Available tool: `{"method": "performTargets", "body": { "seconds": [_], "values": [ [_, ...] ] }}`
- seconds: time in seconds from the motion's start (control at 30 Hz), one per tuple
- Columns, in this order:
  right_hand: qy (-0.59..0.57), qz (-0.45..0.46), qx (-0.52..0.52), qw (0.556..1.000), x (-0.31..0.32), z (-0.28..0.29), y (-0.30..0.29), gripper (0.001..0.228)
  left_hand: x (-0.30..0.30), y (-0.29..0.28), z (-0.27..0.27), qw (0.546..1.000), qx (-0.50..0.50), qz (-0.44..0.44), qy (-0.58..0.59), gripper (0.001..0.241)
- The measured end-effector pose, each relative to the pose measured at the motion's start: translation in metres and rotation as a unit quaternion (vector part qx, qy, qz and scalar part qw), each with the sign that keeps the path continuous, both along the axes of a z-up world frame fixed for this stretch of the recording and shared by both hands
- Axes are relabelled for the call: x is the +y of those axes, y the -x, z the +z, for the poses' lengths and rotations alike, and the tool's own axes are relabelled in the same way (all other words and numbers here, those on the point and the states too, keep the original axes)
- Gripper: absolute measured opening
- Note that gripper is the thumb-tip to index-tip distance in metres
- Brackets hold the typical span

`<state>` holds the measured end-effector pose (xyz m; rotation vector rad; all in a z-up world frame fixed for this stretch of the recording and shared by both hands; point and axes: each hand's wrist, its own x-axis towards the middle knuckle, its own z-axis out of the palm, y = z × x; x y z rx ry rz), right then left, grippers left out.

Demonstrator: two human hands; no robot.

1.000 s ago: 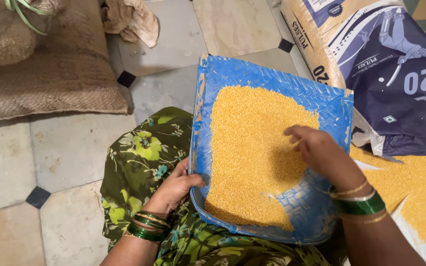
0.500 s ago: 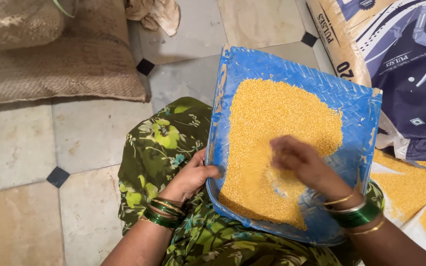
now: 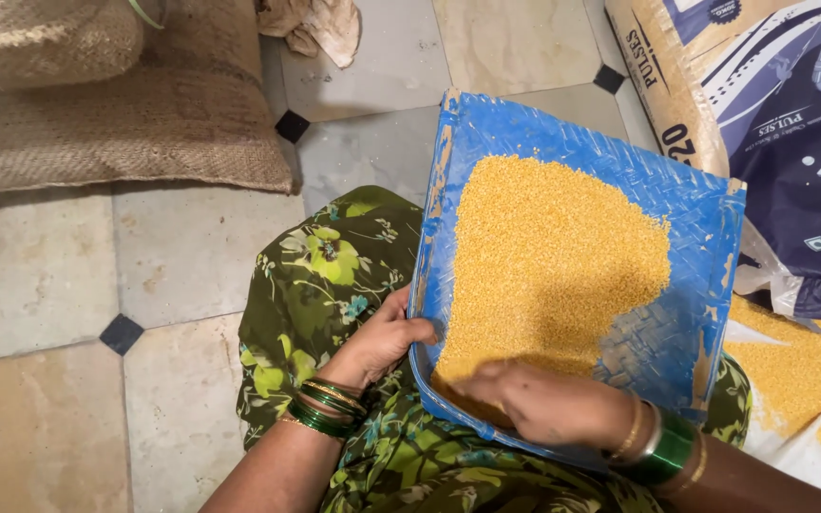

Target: Sorting and winnowing grains using a blue winnowing tray.

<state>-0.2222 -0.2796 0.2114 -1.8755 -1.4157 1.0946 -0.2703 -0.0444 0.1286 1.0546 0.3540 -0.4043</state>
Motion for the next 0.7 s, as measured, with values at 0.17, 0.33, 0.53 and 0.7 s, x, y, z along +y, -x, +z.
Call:
{"method": "performTargets", "body": {
  "seconds": [0.17, 0.33, 0.53, 0.7],
  "values": [
    [-0.060, -0.167, -0.180, 0.967, 0.003, 0.000, -0.048, 0.076, 0.001, 0.000, -0.007, 0.999, -0.034, -0.003, 0.002, 0.064],
    [0.093, -0.282, -0.198, 0.934, -0.041, 0.034, -0.063, 0.057, 0.000, 0.002, -0.012, 1.000, 0.010, 0.015, 0.006, 0.070],
    [0.269, -0.106, -0.056, 0.956, -0.072, 0.011, -0.020, 0.027, -0.001, 0.002, -0.016, 1.000, -0.008, 0.008, 0.010, 0.071],
    [0.109, -0.065, -0.067, 0.990, -0.049, -0.006, -0.013, 0.051, 0.000, -0.001, -0.002, 0.999, 0.023, -0.004, -0.026, 0.069]
  ]
}}
